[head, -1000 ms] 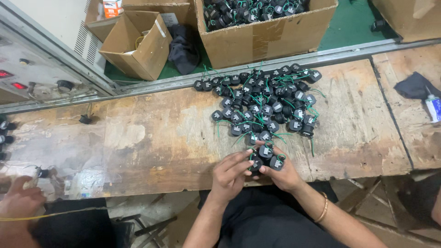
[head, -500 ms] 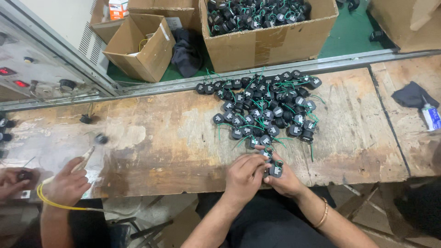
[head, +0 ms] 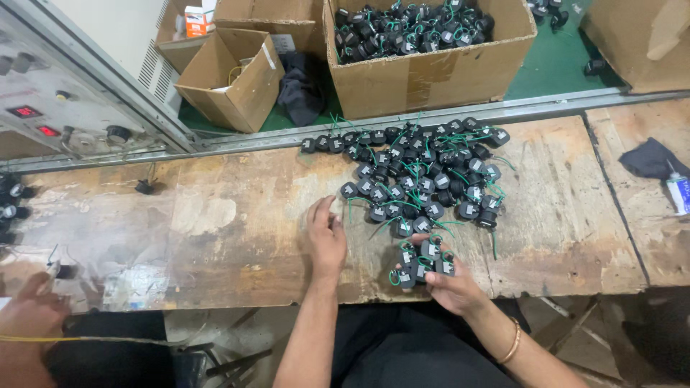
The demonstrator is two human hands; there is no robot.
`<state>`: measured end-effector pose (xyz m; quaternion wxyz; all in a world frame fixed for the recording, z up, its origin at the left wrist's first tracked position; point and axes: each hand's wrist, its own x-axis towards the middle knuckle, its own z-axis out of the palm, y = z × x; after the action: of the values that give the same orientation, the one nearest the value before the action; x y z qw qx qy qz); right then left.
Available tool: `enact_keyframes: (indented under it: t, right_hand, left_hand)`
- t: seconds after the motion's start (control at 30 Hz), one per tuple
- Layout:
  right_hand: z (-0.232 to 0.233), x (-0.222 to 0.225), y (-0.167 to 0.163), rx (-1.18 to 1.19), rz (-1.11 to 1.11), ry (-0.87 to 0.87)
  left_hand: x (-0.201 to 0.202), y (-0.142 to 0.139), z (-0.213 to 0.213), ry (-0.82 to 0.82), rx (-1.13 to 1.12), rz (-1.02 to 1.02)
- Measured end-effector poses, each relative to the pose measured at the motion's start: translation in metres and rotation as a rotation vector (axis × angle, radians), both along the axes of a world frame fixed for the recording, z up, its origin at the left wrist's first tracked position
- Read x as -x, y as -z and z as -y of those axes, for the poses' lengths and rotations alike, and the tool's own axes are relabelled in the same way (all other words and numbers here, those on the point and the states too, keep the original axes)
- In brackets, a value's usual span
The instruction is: The person picks up black power adapters with green wires from the workbench, winds and secures each wire around the adapter by hand, and places the finished adapters into a cardboard box on the bench, repeating this cycle continuously.
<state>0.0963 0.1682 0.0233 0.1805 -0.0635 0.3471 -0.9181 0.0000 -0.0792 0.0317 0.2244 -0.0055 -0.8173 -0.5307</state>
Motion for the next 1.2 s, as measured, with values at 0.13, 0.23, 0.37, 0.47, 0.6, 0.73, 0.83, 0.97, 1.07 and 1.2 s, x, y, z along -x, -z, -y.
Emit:
enact_keyframes:
  t: [0.13, 0.23, 0.37, 0.47, 0.6, 0.73, 0.83, 0.97, 1.07, 1.2]
  right_hand:
    - [0.006, 0.002, -0.016, -0.11, 0.223, 0.03]
    - [0.001, 0.006, -0.041, 0.007, 0.397, 0.007]
    - [-0.015, 0.032, -0.078, 0.158, 0.108, -0.029]
    - [-0.034, 0.097, -0.107, 0.082, 0.028, 0.126]
    - [-0.062, 0.23, -0.159, 0.251, -0.046, 0.316]
    - [-0.083, 0.299, -0.194, 0.141, -0.047, 0.394]
    - [-0.081, 0.303, -0.19, -0.028, -0.128, 0.402]
    - [-0.064, 0.259, -0.156, -0.211, -0.291, 0.311]
    - [-0.045, 0.192, -0.127, -0.155, -0.282, 0.165]
    - [-0.014, 0.085, -0.081, -0.21, -0.26, 0.039]
  left_hand:
    - [0.003, 0.005, -0.007, 0.026, 0.197, 0.15]
    - [0.004, 0.008, -0.008, 0.057, -0.052, 0.113]
    - [0.003, 0.015, -0.005, 0.022, -0.128, -0.025]
    - [0.001, 0.017, -0.003, -0.031, -0.127, -0.061]
    - [0.0, 0.014, -0.001, -0.094, -0.13, -0.072]
    - [0.004, 0.014, 0.001, -0.122, -0.196, -0.091]
    - [0.007, 0.019, 0.002, -0.132, -0.291, -0.049]
    - [0.008, 0.027, 0.005, -0.104, -0.403, -0.024]
    - [0.008, 0.03, 0.009, -0.1, -0.542, -0.005]
    - [0.006, 0.033, 0.012, -0.066, -0.776, -0.064]
